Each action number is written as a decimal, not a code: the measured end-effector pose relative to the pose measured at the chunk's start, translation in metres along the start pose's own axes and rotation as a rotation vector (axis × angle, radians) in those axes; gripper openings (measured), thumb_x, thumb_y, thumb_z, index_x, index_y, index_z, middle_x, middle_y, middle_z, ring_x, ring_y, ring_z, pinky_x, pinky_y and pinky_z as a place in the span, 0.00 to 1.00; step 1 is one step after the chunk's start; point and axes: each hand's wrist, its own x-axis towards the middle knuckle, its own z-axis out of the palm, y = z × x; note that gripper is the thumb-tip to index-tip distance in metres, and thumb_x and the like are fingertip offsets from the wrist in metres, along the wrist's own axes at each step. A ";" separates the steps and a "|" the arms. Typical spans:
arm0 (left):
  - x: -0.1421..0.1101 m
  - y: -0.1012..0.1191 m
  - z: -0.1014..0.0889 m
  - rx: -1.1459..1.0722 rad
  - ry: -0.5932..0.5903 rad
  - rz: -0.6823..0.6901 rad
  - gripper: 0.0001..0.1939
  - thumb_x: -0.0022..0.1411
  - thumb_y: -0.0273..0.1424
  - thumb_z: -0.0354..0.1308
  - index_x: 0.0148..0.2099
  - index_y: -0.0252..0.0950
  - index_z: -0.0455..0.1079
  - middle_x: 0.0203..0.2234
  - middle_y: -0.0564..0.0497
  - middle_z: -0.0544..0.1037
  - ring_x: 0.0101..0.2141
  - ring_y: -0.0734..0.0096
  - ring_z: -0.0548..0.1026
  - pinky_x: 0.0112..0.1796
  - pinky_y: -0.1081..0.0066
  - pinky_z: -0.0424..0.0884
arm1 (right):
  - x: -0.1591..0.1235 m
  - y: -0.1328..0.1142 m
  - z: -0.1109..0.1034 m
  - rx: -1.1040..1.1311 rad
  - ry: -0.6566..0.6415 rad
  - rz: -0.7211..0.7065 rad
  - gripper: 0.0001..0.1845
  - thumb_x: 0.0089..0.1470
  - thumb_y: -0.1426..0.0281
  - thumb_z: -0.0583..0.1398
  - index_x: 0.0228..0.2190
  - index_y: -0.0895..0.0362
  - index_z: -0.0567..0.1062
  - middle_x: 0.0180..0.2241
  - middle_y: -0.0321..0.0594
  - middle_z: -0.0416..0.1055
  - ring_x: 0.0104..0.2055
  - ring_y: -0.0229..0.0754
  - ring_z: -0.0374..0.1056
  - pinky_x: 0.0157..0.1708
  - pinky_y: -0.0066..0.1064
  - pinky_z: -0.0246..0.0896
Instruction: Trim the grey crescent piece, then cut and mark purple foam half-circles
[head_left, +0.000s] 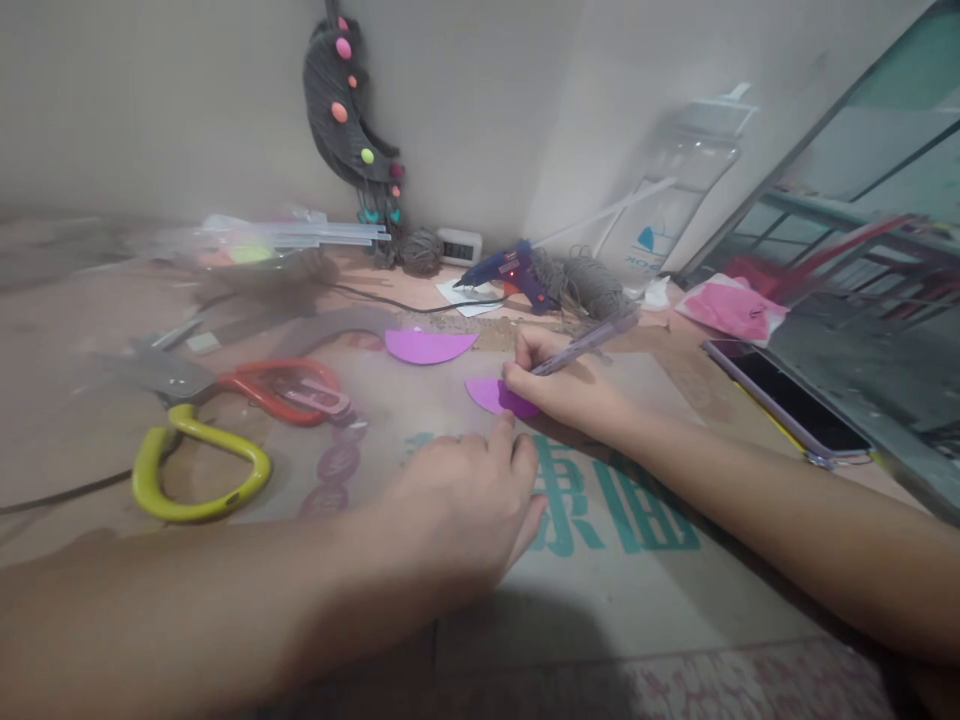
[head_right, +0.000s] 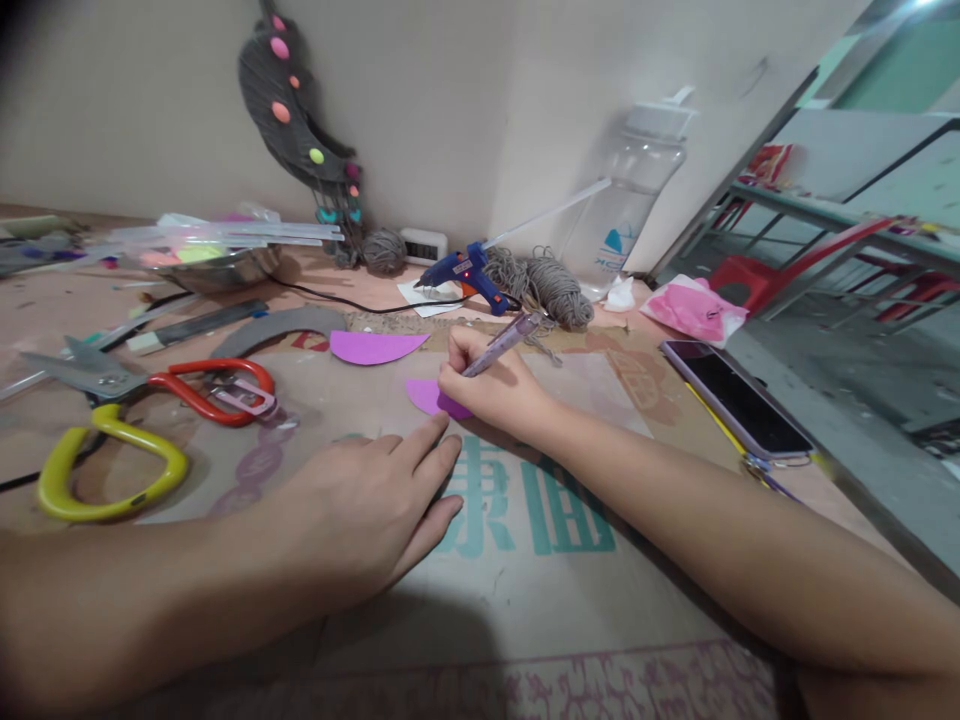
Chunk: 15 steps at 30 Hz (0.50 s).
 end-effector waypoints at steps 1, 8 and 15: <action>0.000 0.000 0.000 -0.002 -0.003 0.001 0.25 0.72 0.37 0.43 0.57 0.25 0.71 0.46 0.31 0.79 0.29 0.53 0.81 0.23 0.60 0.75 | 0.000 0.000 0.000 0.007 -0.005 -0.002 0.12 0.47 0.73 0.57 0.21 0.53 0.57 0.20 0.29 0.57 0.24 0.36 0.55 0.25 0.30 0.50; 0.001 0.000 0.001 0.010 0.004 -0.004 0.25 0.72 0.38 0.44 0.57 0.25 0.70 0.48 0.31 0.78 0.29 0.54 0.81 0.23 0.61 0.75 | 0.000 -0.002 0.000 0.010 -0.021 0.018 0.13 0.50 0.70 0.58 0.21 0.53 0.58 0.19 0.28 0.57 0.23 0.35 0.54 0.24 0.30 0.48; 0.000 0.001 -0.001 0.043 0.005 0.000 0.23 0.72 0.38 0.44 0.55 0.28 0.72 0.46 0.33 0.79 0.28 0.57 0.80 0.22 0.63 0.74 | -0.001 -0.005 -0.002 -0.044 -0.036 0.023 0.13 0.48 0.69 0.59 0.21 0.54 0.58 0.20 0.29 0.58 0.24 0.34 0.54 0.24 0.28 0.46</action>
